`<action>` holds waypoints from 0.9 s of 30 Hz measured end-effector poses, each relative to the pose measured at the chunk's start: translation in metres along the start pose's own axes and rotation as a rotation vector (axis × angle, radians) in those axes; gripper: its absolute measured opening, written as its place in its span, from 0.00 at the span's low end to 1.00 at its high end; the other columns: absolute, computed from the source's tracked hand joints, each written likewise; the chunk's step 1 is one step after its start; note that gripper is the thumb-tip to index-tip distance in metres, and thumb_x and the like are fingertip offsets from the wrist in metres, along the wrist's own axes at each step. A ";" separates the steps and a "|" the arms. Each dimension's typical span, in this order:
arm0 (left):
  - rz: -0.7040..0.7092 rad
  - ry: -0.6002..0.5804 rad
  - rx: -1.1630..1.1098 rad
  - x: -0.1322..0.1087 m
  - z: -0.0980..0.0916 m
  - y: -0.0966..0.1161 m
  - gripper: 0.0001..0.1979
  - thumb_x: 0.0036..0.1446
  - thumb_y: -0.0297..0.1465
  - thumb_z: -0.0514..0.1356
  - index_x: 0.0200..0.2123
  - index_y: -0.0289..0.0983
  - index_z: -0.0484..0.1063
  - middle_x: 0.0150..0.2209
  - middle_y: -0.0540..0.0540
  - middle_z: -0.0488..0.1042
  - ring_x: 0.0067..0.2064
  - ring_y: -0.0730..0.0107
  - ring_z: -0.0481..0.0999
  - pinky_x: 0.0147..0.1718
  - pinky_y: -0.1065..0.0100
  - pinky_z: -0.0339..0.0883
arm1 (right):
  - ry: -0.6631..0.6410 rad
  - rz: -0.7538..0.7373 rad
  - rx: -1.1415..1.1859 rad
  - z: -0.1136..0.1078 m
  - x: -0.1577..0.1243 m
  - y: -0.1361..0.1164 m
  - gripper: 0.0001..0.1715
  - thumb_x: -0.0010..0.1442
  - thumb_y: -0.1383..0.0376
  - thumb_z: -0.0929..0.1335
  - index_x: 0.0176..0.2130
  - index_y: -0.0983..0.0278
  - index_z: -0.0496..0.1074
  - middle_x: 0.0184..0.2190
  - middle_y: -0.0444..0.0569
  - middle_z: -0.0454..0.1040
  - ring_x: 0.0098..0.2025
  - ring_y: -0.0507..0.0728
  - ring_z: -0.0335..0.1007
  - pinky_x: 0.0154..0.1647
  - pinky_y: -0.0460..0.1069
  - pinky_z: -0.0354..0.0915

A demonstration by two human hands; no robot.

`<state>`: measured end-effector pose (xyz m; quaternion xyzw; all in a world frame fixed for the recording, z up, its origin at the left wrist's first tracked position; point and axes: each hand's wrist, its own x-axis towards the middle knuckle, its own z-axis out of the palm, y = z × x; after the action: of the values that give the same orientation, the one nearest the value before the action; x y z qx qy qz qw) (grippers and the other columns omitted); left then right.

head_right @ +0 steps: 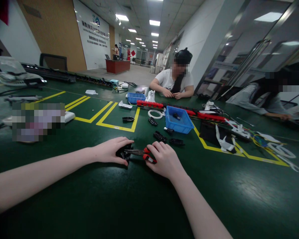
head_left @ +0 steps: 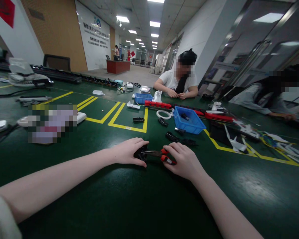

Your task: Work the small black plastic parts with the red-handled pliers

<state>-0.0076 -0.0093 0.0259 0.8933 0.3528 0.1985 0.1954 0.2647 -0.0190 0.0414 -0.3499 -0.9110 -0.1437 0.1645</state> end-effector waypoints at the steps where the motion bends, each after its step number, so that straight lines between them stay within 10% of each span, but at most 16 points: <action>1: 0.001 -0.001 -0.004 0.000 0.000 -0.001 0.41 0.50 0.50 0.66 0.63 0.39 0.59 0.54 0.38 0.69 0.54 0.53 0.70 0.53 0.57 0.65 | 0.000 -0.001 -0.014 0.001 0.000 0.001 0.23 0.54 0.60 0.70 0.49 0.65 0.71 0.42 0.55 0.75 0.41 0.62 0.70 0.40 0.56 0.67; 19: 0.025 -0.004 0.118 0.002 0.002 -0.003 0.38 0.54 0.50 0.62 0.63 0.38 0.58 0.59 0.39 0.64 0.56 0.51 0.66 0.55 0.52 0.61 | 0.091 0.050 -0.026 0.014 -0.004 0.014 0.26 0.59 0.55 0.68 0.52 0.67 0.70 0.45 0.57 0.75 0.47 0.63 0.71 0.45 0.57 0.67; 27: 0.015 0.027 0.128 0.002 0.008 -0.006 0.34 0.53 0.49 0.63 0.58 0.38 0.61 0.57 0.39 0.65 0.56 0.51 0.65 0.55 0.52 0.60 | -0.074 0.098 0.095 0.010 0.000 0.009 0.29 0.58 0.54 0.69 0.54 0.67 0.69 0.45 0.57 0.74 0.45 0.63 0.71 0.45 0.58 0.68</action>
<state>-0.0059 -0.0052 0.0169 0.9038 0.3607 0.1889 0.1317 0.2689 -0.0084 0.0339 -0.3911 -0.9039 -0.0792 0.1541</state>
